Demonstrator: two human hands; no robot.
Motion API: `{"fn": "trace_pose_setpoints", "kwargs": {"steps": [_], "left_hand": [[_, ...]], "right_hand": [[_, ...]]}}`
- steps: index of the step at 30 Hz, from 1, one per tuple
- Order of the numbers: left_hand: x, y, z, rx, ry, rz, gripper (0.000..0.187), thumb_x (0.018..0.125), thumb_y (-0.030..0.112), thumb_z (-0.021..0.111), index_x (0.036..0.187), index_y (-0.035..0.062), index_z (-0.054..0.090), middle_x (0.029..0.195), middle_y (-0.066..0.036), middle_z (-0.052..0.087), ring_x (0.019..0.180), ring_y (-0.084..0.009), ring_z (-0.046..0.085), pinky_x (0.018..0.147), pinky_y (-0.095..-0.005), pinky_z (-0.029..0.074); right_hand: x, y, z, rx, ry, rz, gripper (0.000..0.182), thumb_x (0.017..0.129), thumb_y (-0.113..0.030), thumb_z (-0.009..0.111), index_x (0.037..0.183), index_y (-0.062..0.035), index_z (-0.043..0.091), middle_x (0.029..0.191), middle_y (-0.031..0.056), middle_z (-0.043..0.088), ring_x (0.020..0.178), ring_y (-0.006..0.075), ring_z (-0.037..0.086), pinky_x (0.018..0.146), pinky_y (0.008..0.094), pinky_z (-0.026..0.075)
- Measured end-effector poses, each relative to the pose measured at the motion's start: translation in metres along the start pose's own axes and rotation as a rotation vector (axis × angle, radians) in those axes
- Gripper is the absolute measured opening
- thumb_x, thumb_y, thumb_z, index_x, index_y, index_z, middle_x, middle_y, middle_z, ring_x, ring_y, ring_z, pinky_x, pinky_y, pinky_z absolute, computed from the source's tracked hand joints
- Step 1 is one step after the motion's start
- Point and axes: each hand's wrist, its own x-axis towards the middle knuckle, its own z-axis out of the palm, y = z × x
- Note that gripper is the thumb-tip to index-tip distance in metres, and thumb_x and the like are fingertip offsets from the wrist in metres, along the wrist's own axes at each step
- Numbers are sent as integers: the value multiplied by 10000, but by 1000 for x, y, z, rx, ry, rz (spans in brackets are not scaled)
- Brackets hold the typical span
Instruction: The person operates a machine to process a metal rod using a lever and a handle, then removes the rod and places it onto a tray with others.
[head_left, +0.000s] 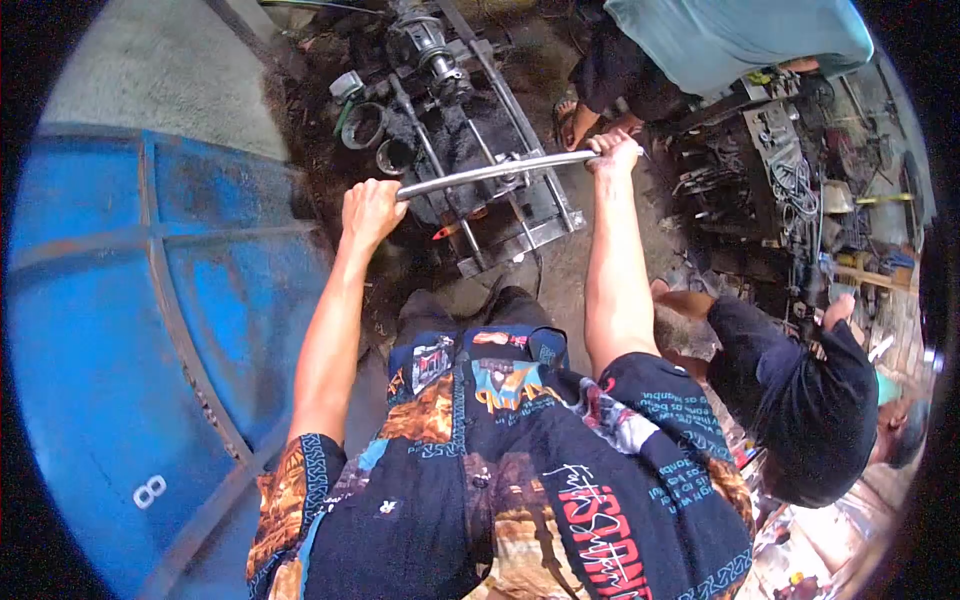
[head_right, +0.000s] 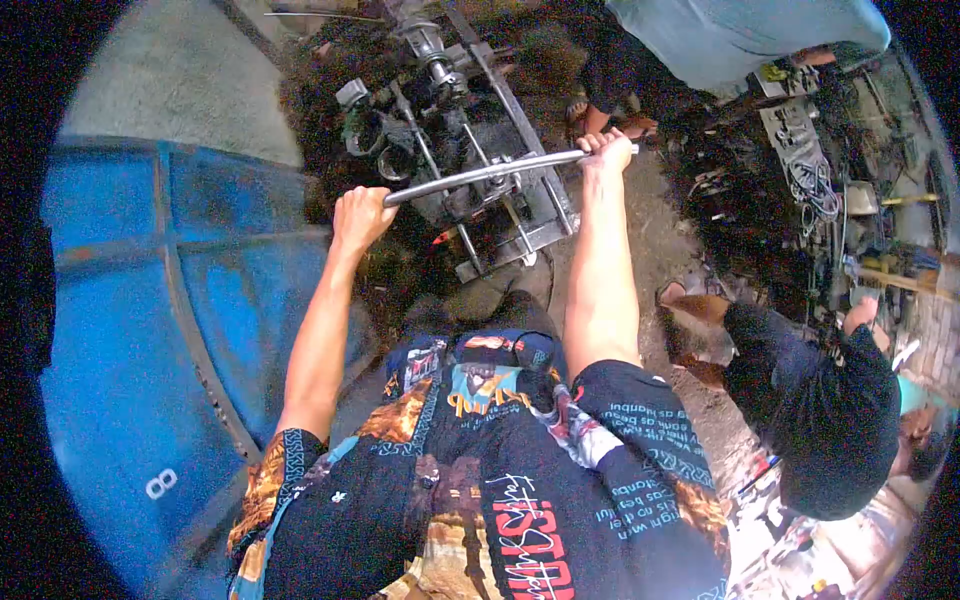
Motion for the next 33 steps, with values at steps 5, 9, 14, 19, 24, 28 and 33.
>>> {"fn": "trace_pose_setpoints", "kwargs": {"steps": [5, 9, 14, 19, 24, 28, 33], "left_hand": [[-65, 52, 14, -231, -37, -242, 257, 834, 307, 658, 766, 60, 684, 716, -226, 656, 700, -411, 664, 643, -516, 532], [-69, 54, 7, -254, -8, -251, 303, 878, 336, 623, 796, 52, 686, 703, -226, 652, 695, -425, 657, 645, -517, 533], [-66, 44, -22, -527, -178, -204, 370, 925, 385, 578, 911, 30, 680, 804, -224, 668, 807, -386, 671, 732, -454, 524], [-78, -10, -14, -784, 38, -236, 498, 1011, 428, 424, 1237, 8, 570, 1109, -139, 667, 1056, -239, 619, 943, -341, 446], [-68, -58, -35, -747, 106, -334, 508, 1014, 419, 431, 1239, -15, 571, 1147, -190, 643, 1094, -281, 609, 960, -364, 446], [-31, -81, -28, -805, 123, -294, 506, 1039, 413, 360, 1221, -9, 572, 1033, -139, 661, 983, -234, 625, 905, -354, 466], [6, -73, -14, -895, 93, -287, 536, 1047, 428, 315, 1195, -12, 583, 984, -110, 656, 936, -203, 616, 872, -348, 471]], "right_hand": [[61, 28, 62, -203, -19, 30, 276, 910, -200, 519, 700, -128, 355, 542, 30, 315, 413, 191, 339, 410, 335, 304], [43, 38, 99, -363, 241, -64, 165, 868, -171, 604, 816, -103, 464, 587, 53, 401, 412, 186, 378, 375, 340, 339], [35, 55, 83, -1075, 487, -497, 352, 819, -197, 626, 1045, 71, 598, 946, 237, 678, 868, 371, 680, 817, 468, 546], [-41, 78, 124, -1350, 328, -367, 768, 738, -83, 660, 1361, 85, 242, 1299, 334, 446, 1210, 450, 495, 1054, 466, 410], [-34, 110, 134, -1578, -32, -321, 790, 744, -307, 717, 1354, 32, 347, 1332, 263, 484, 1217, 401, 521, 1031, 459, 428], [-107, 114, 122, -1756, -419, -385, 658, 845, -567, 528, 1198, -13, 570, 1153, 254, 622, 1112, 375, 605, 940, 481, 473], [-190, 101, 42, -2099, -633, -530, 595, 946, -522, 441, 758, -13, 685, 845, 198, 693, 823, 389, 674, 810, 471, 517]]}}
